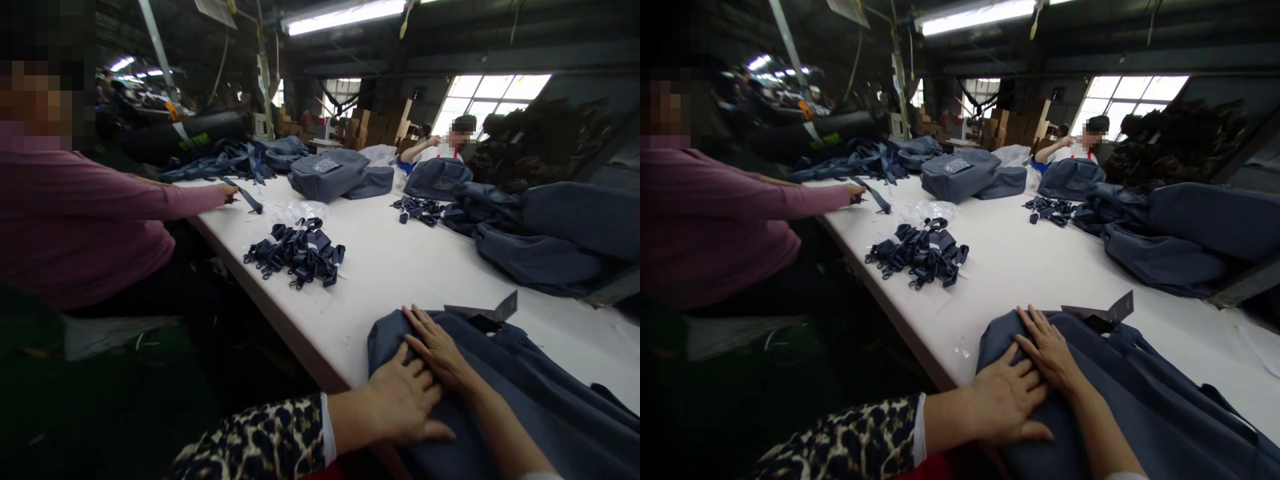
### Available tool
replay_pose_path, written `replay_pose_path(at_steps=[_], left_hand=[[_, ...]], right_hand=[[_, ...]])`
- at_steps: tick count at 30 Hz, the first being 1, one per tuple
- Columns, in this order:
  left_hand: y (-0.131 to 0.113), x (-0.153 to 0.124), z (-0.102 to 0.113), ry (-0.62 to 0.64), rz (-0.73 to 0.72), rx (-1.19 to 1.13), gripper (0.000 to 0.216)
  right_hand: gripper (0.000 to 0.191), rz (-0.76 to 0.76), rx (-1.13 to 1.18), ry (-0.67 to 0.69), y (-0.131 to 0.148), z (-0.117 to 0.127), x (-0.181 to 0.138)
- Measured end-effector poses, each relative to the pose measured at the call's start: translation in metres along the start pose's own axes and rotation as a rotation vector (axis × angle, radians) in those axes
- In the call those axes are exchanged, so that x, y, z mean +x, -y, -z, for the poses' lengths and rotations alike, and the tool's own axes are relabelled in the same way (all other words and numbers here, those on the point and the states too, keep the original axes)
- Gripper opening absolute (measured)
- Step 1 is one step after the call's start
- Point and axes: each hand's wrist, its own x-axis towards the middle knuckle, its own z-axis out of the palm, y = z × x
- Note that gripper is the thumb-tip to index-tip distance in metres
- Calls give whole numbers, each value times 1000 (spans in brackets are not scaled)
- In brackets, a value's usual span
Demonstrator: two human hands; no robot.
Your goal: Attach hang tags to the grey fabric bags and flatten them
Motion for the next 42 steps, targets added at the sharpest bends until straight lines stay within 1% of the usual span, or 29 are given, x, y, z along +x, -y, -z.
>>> replay_pose_path(at_steps=[2,4,6,8,9,10,11,12,13,14,15,17,18,21,24,28,30,32,33,34,35,36,38,40,42], left_hand=[[-9,-12,-2,-23,9,44,73],[-16,-22,-6,-60,10,38,69],[-19,-30,-6,-118,-16,-91,54],[-14,-36,1,-217,-31,-338,34],[-9,-39,6,-301,17,-465,28],[0,-42,13,-409,123,-571,25],[10,-44,18,-521,274,-650,23],[22,-46,24,-606,438,-703,21],[34,-47,27,-648,572,-741,18],[46,-47,29,-645,649,-776,15],[58,-47,30,-600,673,-811,13],[76,-45,29,-483,648,-846,13],[83,-43,28,-450,638,-843,14],[94,-40,25,-406,584,-830,14],[96,-38,23,-395,513,-867,11],[91,-39,19,-473,559,-950,9],[93,-46,19,-580,638,-1040,5],[99,-56,22,-736,759,-1115,10],[103,-62,23,-788,814,-1137,13],[105,-67,25,-800,854,-1146,16],[107,-70,27,-770,864,-1144,17],[107,-72,28,-715,844,-1125,17],[102,-68,31,-581,729,-1042,14],[95,-56,33,-485,582,-933,15],[92,-43,35,-402,493,-868,14]], right_hand=[[58,-61,21,-61,-17,-27,7],[57,-86,35,-124,-26,-40,4],[55,-94,35,-151,-27,-42,-1],[55,-104,36,-160,-25,-39,-4],[55,-105,44,-159,-23,-37,-5],[55,-106,57,-159,-23,-36,-5],[55,-107,72,-158,-22,-36,-4],[55,-110,87,-156,-23,-36,-4],[55,-113,99,-153,-23,-36,-3],[55,-119,106,-152,-24,-37,-3],[55,-123,110,-152,-24,-37,-3],[55,-122,113,-158,-25,-38,-3],[55,-119,114,-165,-25,-38,-3],[56,-110,122,-174,-26,-38,-3],[56,-110,140,-168,-26,-39,-3],[56,-125,163,-153,-27,-38,-4],[57,-140,173,-149,-27,-38,-4],[56,-150,178,-149,-26,-37,-5],[56,-152,177,-149,-25,-37,-5],[56,-151,176,-149,-25,-37,-4],[56,-151,174,-149,-24,-36,-4],[56,-151,171,-151,-23,-36,-4],[56,-154,163,-155,-23,-36,-4],[56,-154,157,-155,-23,-36,-4],[57,-151,155,-152,-24,-36,-4]])
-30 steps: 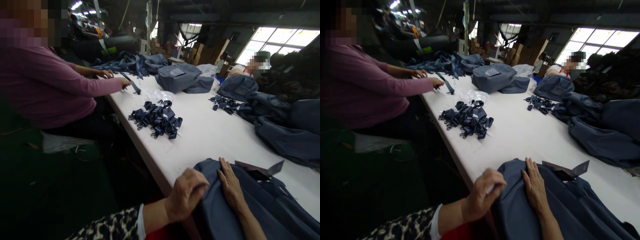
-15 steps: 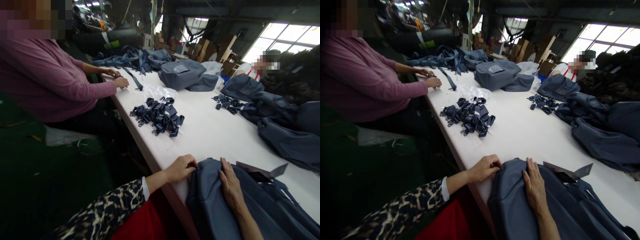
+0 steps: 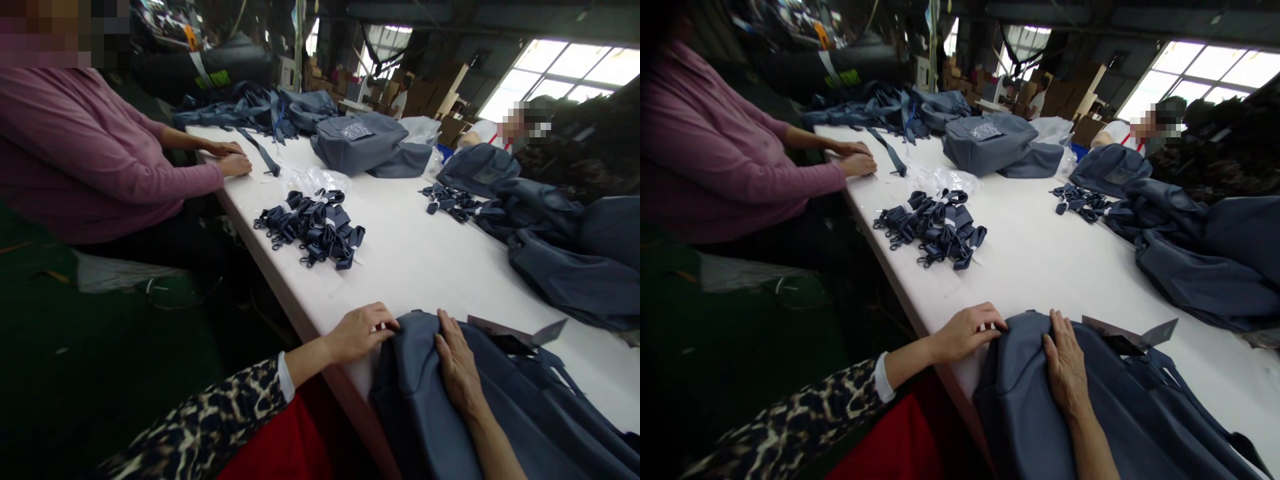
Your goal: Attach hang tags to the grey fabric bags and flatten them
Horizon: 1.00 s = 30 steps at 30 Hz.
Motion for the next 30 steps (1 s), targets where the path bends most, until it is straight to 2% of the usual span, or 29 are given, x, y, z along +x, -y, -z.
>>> replay_pose_path(at_steps=[4,9,12,15,19,23,26,30], left_hand=[[4,19,-2,146,84,-36,7],[18,35,8,348,191,-94,12],[15,40,11,457,232,21,14],[3,41,11,537,188,256,7],[-10,38,7,481,141,469,6],[-7,35,6,401,143,435,5],[2,28,8,287,224,200,6],[14,14,4,199,493,-228,7]], right_hand=[[57,7,-1,-4,-1,0,0],[58,14,0,-3,-1,-1,0],[57,23,-3,-3,0,-1,0],[57,41,-18,-9,2,0,0],[56,35,-37,-17,5,0,-1],[58,17,-32,-5,5,0,-1],[59,5,-11,-4,5,1,-1],[59,10,-6,-8,4,0,-1]])
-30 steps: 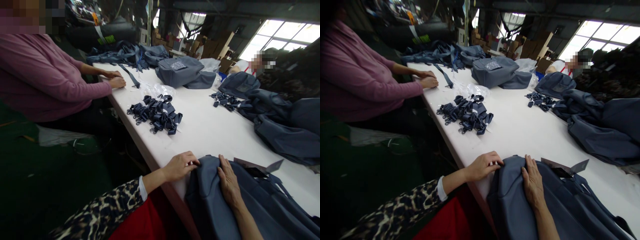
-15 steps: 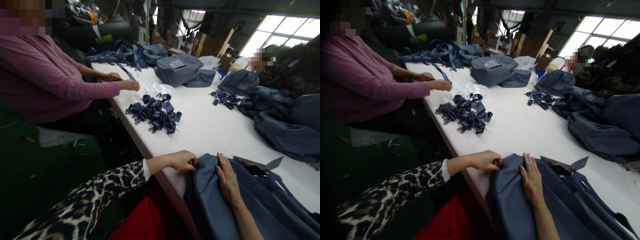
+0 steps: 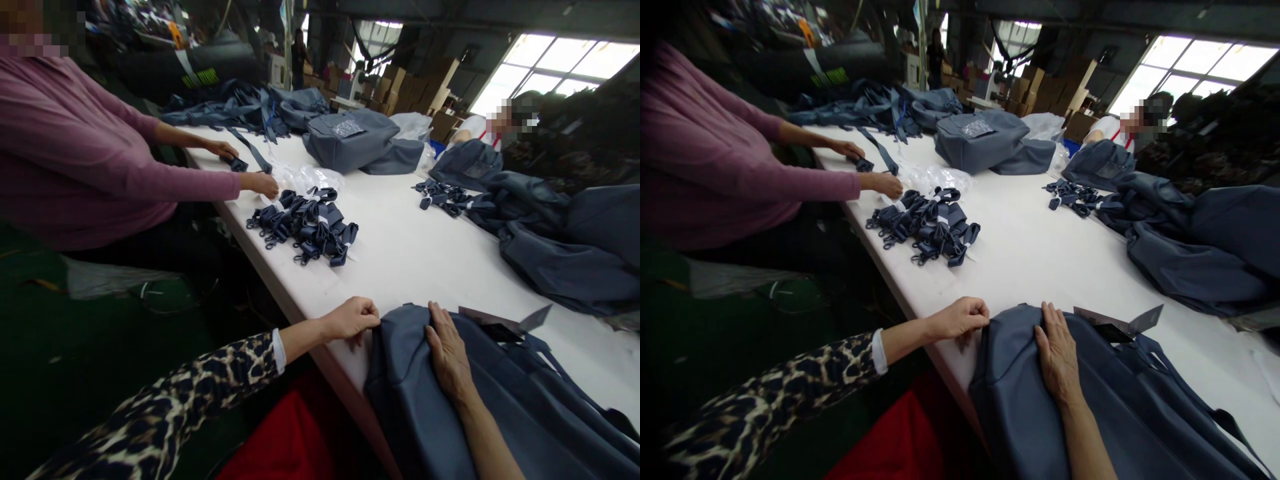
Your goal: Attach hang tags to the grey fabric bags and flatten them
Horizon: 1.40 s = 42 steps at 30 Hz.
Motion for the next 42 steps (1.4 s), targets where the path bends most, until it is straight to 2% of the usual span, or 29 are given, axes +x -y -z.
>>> replay_pose_path(at_steps=[2,4,7,10,13,16,22,24,26,29,31,33,35,38,40,42], left_hand=[[4,-3,-3,-54,49,-102,17],[1,-4,-5,-93,80,-102,32],[-9,0,-7,2,120,-17,52],[-15,7,-11,101,139,-25,44],[-8,13,-17,57,98,-197,31],[4,16,-23,33,55,-380,34],[9,19,-25,10,19,-456,36],[7,20,-24,14,13,-450,36],[7,19,-23,13,4,-442,35],[6,16,-24,-6,-1,-419,35],[4,14,-25,-18,4,-389,36],[2,13,-25,-19,16,-330,38],[-1,16,-22,-24,24,-233,41],[-4,31,-11,-36,16,-87,48],[-10,49,-1,-70,15,11,50],[-21,71,6,-154,10,210,51]], right_hand=[[59,6,-6,0,0,0,0],[59,5,-16,1,1,0,1],[58,-1,-36,2,3,0,1],[58,2,-60,-4,6,1,0],[58,3,-87,-9,9,2,-2],[58,-4,-104,-16,9,1,-3],[64,-8,-139,-120,17,8,1],[62,12,-177,-86,27,19,-7],[61,73,-212,45,39,31,-27],[60,132,-243,263,61,44,-71],[61,85,-260,314,75,46,-96],[63,27,-265,325,85,44,-109],[65,-10,-250,330,91,41,-108],[65,-48,-193,305,93,39,-90],[66,-77,-150,262,93,35,-72],[68,-119,-112,225,92,29,-52]])
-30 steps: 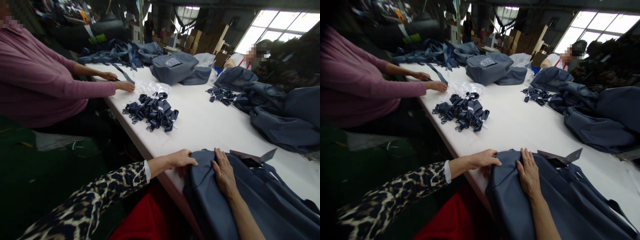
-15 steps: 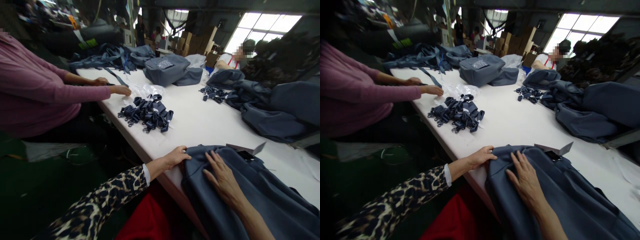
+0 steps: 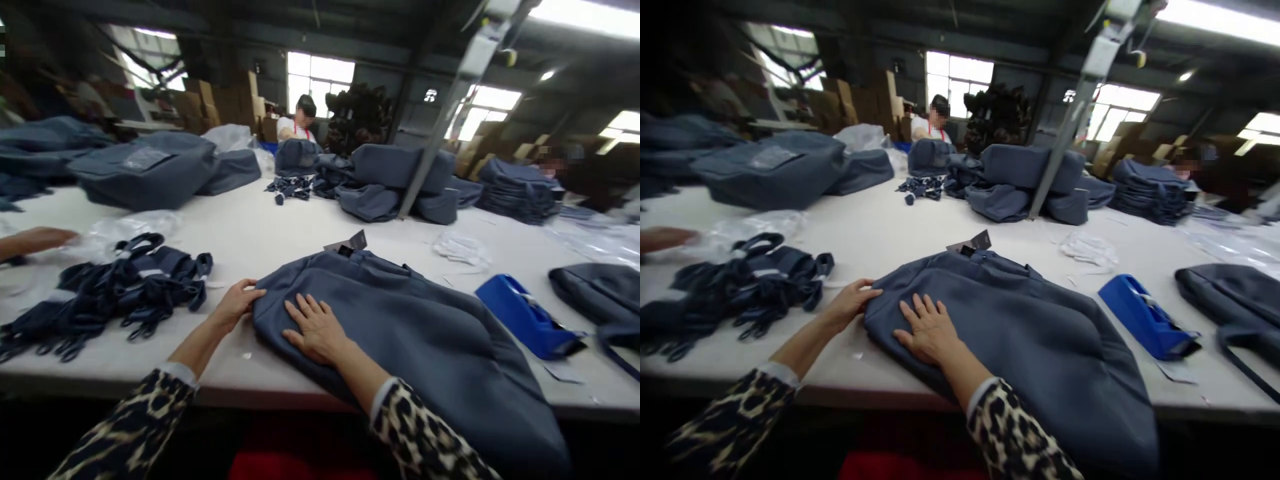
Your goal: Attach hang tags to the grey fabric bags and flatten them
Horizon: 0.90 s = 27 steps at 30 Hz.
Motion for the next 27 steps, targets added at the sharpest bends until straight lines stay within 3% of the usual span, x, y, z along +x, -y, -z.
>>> replay_pose_path(at_steps=[2,4,7,10,13,16,18,20,24,27], left_hand=[[-17,20,-4,-148,-124,313,56],[-34,29,-20,-224,-387,583,63],[-41,17,-55,-42,-671,855,59],[-24,-2,-83,134,-666,1150,45],[-7,-10,-94,78,-650,1262,46],[-3,-7,-95,34,-628,1248,57],[-4,-5,-95,51,-624,1243,60],[-5,-4,-96,63,-620,1243,61],[-7,2,-99,81,-611,1237,61],[-11,19,-100,121,-604,1255,59]], right_hand=[[68,-51,38,-5,1,-2,20],[69,-79,69,-7,2,-2,36],[70,-73,70,33,4,3,40],[69,-48,53,108,1,18,16],[69,-30,47,172,-18,44,-39],[67,-53,22,181,-49,66,-113],[63,-179,-12,125,-68,67,-159],[62,-206,-38,59,-79,58,-192],[64,-201,-80,-64,-85,31,-207],[68,-212,-51,-5,-91,30,-185]])
